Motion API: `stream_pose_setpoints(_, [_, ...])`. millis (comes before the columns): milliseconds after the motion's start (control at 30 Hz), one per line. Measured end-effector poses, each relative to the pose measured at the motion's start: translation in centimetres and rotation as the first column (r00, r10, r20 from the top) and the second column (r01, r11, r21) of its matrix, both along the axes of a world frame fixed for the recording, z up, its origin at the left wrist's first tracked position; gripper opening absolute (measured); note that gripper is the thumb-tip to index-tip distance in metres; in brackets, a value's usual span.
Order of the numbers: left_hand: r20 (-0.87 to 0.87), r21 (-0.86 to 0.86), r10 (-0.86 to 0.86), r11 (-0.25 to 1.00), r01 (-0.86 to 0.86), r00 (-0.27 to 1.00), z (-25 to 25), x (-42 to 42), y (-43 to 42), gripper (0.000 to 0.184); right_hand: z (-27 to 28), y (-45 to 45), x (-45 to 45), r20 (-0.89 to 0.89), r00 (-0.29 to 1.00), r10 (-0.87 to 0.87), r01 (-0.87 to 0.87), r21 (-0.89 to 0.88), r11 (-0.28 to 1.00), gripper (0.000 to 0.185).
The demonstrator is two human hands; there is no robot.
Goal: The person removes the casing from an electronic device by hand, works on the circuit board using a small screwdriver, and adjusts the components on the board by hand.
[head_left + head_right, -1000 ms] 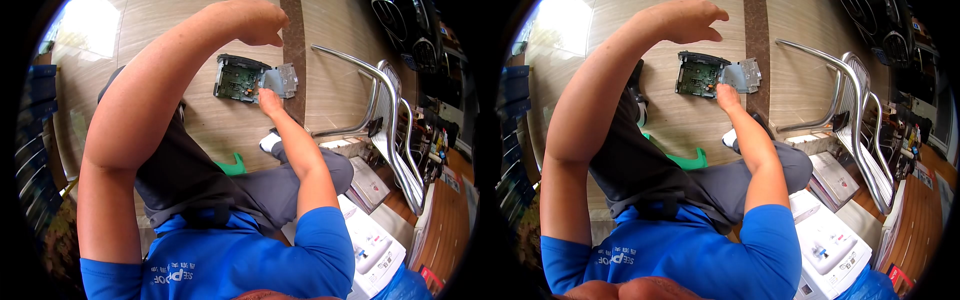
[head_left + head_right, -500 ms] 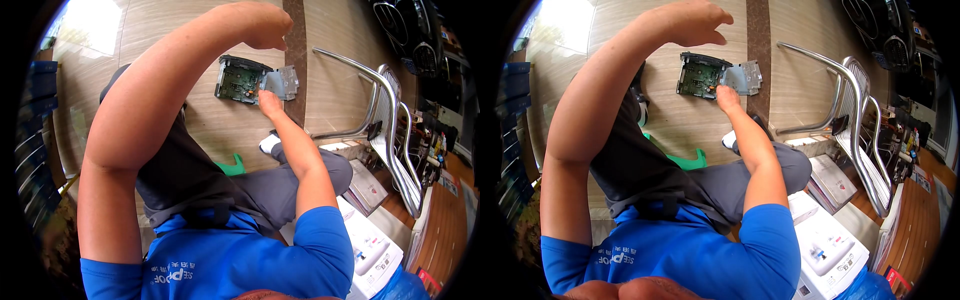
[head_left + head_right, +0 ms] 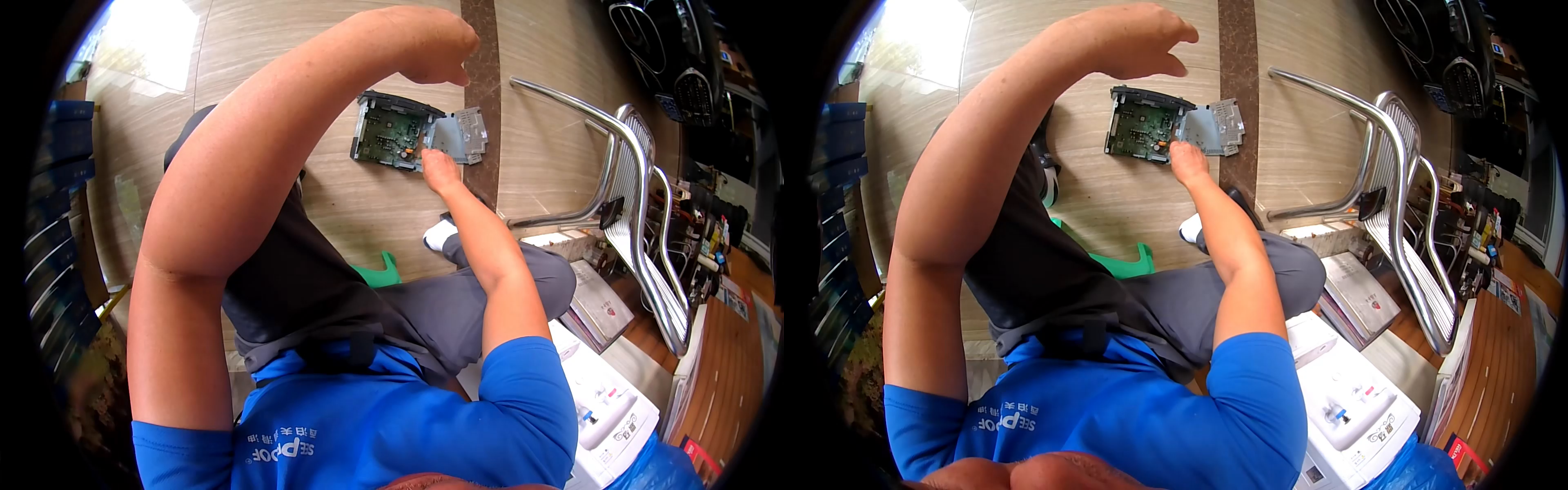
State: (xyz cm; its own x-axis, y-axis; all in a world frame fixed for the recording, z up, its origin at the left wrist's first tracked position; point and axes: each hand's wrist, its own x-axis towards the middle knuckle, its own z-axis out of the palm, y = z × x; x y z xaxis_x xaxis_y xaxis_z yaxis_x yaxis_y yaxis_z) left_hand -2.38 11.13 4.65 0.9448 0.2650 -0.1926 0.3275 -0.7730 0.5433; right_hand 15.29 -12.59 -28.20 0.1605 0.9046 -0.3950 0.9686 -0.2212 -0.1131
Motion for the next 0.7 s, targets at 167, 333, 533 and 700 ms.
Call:
stream_pose_setpoints(167, [-0.003,0.009,-0.009,1.0,0.009,1.0,-0.1,0.1,0.0,0.033,-0.1,-0.2,0.2,-0.024,1.0,0.003,-0.003,0.021,1.0,0.015])
stream_pose_setpoints(333, [0.027,0.017,-0.013,1.0,0.013,1.0,-0.5,0.2,0.0,0.033,-0.3,-0.3,0.2,-0.022,1.0,-0.004,0.005,0.013,1.0,0.015])
stream_pose_setpoints(533, [0.035,-0.003,-0.019,1.0,0.019,0.999,-0.8,0.2,0.2,0.033,0.1,0.0,0.0,-0.017,1.0,-0.007,0.007,0.008,1.0,0.015])
stream_pose_setpoints(700, [0.052,0.023,-0.04,0.999,0.039,0.998,-1.4,0.6,0.2,0.035,1.4,0.8,-0.3,-0.054,0.998,-0.036,0.032,-0.077,0.997,0.018])
